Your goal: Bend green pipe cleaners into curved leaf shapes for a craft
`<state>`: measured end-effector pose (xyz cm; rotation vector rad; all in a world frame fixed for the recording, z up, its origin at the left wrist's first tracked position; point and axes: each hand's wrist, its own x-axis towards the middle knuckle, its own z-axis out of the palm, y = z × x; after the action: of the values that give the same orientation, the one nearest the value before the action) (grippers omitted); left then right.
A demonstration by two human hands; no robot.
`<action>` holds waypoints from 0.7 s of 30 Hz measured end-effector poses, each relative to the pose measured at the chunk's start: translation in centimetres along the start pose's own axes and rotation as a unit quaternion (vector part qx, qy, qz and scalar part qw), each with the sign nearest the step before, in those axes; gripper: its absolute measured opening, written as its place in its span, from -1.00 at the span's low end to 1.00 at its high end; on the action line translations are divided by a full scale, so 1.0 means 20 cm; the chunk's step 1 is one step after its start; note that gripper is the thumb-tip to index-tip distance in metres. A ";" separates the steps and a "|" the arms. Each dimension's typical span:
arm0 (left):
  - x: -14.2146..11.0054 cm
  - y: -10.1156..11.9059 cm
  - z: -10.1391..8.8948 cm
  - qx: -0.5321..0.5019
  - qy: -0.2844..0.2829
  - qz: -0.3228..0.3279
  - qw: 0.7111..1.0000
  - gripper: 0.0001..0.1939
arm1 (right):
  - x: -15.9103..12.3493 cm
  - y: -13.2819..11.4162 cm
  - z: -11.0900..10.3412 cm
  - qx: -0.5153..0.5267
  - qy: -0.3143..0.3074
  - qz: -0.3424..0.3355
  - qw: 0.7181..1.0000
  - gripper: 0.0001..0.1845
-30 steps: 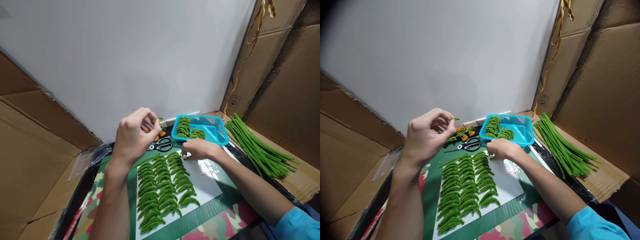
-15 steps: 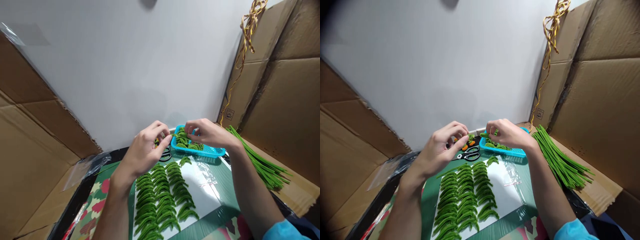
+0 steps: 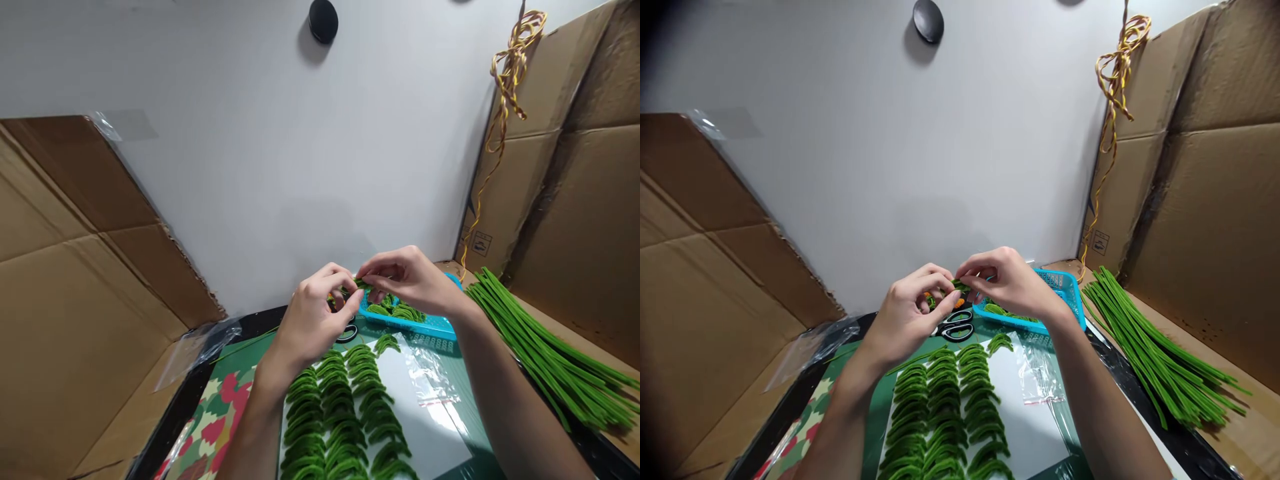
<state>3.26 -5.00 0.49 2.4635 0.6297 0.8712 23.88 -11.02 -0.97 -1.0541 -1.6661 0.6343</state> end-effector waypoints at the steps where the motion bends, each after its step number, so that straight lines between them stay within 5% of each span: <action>1: 0.00 0.00 0.00 -0.002 0.006 -0.004 1.000 -0.84 | 0.00 -0.01 0.00 0.012 -0.004 -0.004 1.000 -0.78; 5: 0.01 -0.02 -0.01 0.012 0.034 -0.010 0.999 -0.84 | 0.00 -0.03 0.03 0.017 -0.002 -0.016 1.000 -0.75; 12: 0.01 -0.05 0.00 0.011 0.100 -0.021 0.995 -0.84 | 0.02 -0.02 0.09 -0.084 0.090 -0.078 0.989 -0.90; 21: 0.02 -0.03 0.04 -0.157 0.175 -0.076 0.969 -0.73 | 0.03 0.00 0.11 -0.140 0.141 -0.144 0.969 -0.82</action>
<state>3.92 -4.43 -0.20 1.9694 0.7256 1.2516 21.67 -10.25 -1.41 -1.0188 -1.6411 0.0545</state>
